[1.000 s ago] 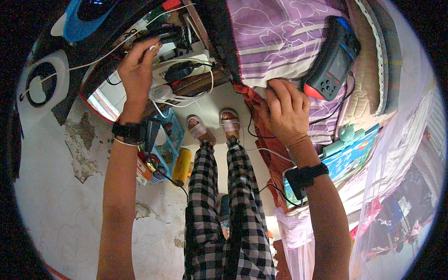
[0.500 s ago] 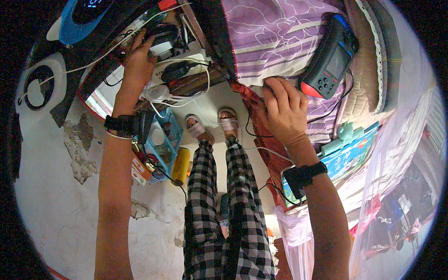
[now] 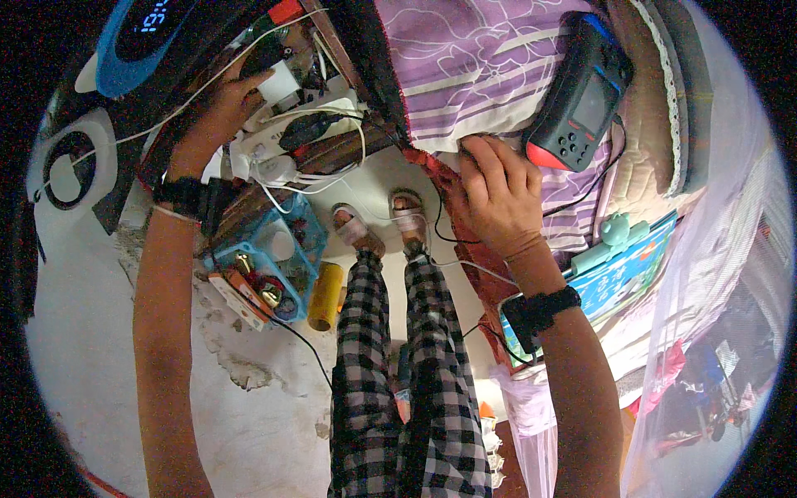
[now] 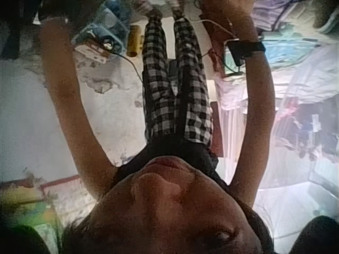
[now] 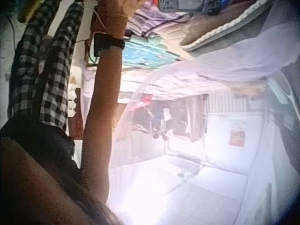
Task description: The person handles a handheld game console and a plastic bag before taking two headlamps to a counter to disassemble and clean them.
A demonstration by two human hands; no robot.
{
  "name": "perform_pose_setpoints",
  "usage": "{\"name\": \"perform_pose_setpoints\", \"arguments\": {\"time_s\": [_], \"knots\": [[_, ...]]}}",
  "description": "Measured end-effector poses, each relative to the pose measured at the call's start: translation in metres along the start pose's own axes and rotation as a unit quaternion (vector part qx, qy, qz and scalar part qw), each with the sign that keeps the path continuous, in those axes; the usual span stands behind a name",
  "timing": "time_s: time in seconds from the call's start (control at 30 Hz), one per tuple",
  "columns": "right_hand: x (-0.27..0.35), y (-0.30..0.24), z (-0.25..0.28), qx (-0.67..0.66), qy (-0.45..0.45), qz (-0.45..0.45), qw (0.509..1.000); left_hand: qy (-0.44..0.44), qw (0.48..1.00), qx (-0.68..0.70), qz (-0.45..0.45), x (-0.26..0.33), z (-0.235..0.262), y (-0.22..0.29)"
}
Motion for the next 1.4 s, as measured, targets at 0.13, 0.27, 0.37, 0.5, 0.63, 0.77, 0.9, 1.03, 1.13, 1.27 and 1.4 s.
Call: {"name": "perform_pose_setpoints", "arguments": {"time_s": [0.13,0.27,0.37,0.5,0.63,0.77,0.9,1.03,1.13,1.27,1.4], "knots": [[0.003,0.006,0.001,0.006,-0.007,0.001,1.0,0.036,0.998,-0.052,0.015,0.016,0.014,0.041],[0.004,0.003,-0.001,-0.003,-0.006,0.004,1.0,-0.09,0.962,0.242,0.089,0.031,0.018,0.086],[0.003,0.001,-0.002,-0.014,-0.001,0.002,1.0,-0.088,0.979,0.18,0.049,0.027,0.017,0.08],[0.002,0.001,0.0,0.001,-0.006,-0.001,1.0,-0.096,0.982,0.156,0.053,0.017,0.004,0.061],[0.003,0.001,-0.002,0.008,-0.008,0.004,1.0,-0.043,0.972,0.218,0.07,0.019,0.007,0.047],[0.001,0.0,0.002,0.003,-0.011,0.009,1.0,-0.063,0.981,0.169,0.076,0.015,0.009,0.043],[0.005,0.003,-0.002,0.017,-0.007,0.013,1.0,-0.065,0.959,0.27,0.059,0.008,0.008,0.035],[0.004,0.001,-0.004,0.021,0.009,0.002,1.0,-0.102,0.947,0.305,0.03,-0.013,0.03,0.025],[0.003,-0.002,-0.004,0.035,0.023,0.008,0.999,-0.115,0.956,0.267,0.025,-0.023,0.043,0.031],[0.005,-0.002,-0.005,0.042,0.023,0.019,0.999,-0.103,0.916,0.383,0.058,-0.018,0.059,0.05],[0.004,-0.001,-0.001,0.052,0.021,0.023,0.998,-0.17,0.894,0.374,0.179,-0.014,0.057,0.051]]}}
Point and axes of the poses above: each hand's wrist, its own x-axis away from the middle knuckle, its own z-axis out of the back of the hand, y = z × x, the point moved 1 cm from there along -x, towards the middle knuckle, and after that the axes turned 6 degrees about -z, right-handed, at the moved point
